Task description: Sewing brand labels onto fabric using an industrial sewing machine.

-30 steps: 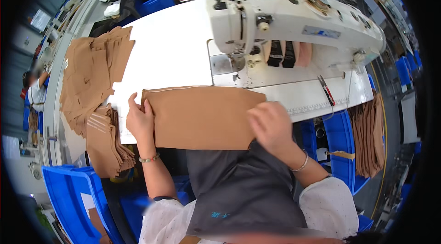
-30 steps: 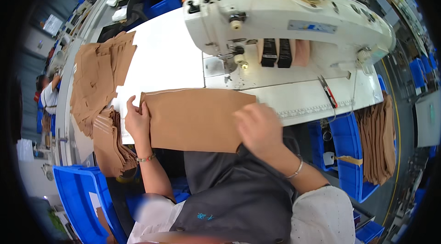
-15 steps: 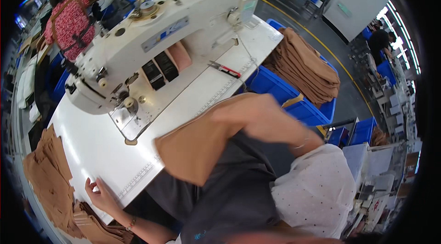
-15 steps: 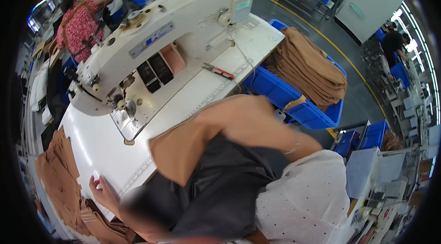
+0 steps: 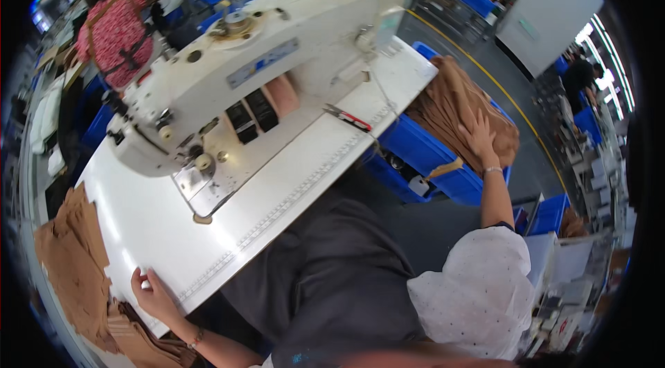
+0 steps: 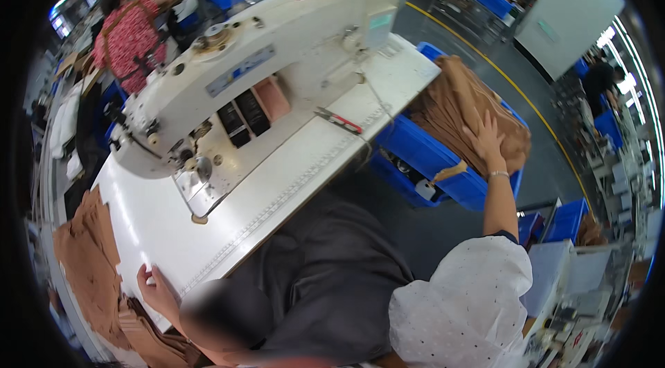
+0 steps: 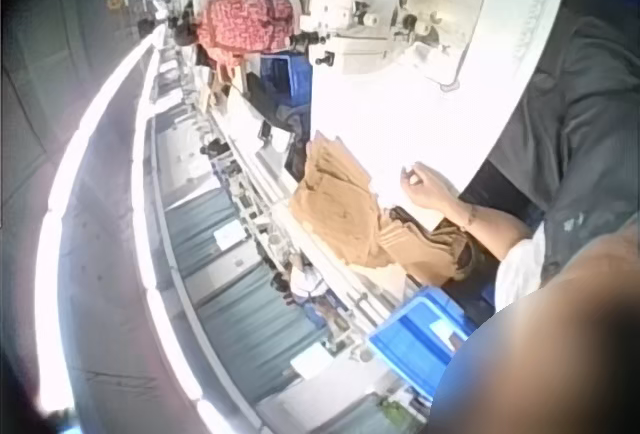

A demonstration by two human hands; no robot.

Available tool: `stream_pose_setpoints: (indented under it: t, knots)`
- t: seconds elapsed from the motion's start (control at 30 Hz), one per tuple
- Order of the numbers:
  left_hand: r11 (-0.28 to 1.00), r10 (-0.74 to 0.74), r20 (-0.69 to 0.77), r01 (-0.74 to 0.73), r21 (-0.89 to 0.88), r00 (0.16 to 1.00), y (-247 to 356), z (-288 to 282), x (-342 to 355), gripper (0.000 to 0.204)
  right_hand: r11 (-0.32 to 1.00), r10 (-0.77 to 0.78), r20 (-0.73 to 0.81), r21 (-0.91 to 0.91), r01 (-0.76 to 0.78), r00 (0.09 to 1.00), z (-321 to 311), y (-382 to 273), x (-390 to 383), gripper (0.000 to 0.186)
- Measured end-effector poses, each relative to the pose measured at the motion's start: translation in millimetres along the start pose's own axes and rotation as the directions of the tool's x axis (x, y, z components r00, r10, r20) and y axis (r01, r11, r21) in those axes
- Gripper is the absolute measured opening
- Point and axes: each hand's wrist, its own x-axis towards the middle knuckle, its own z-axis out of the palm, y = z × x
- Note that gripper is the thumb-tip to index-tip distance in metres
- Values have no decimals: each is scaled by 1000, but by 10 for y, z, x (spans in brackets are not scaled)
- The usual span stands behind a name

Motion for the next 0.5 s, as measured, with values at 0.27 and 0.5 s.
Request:
stream_pose_setpoints:
  t: [0.27,0.5]
  knots:
    - [1000,-7,-67,5,-29,998,196,-64,-76,26,997,-19,3,-77,19,1000,195,353,189,86]
    - [974,154,-21,-148,171,988,-153,-648,410,27,983,69,-2,-168,-69,998,25,374,207,85]
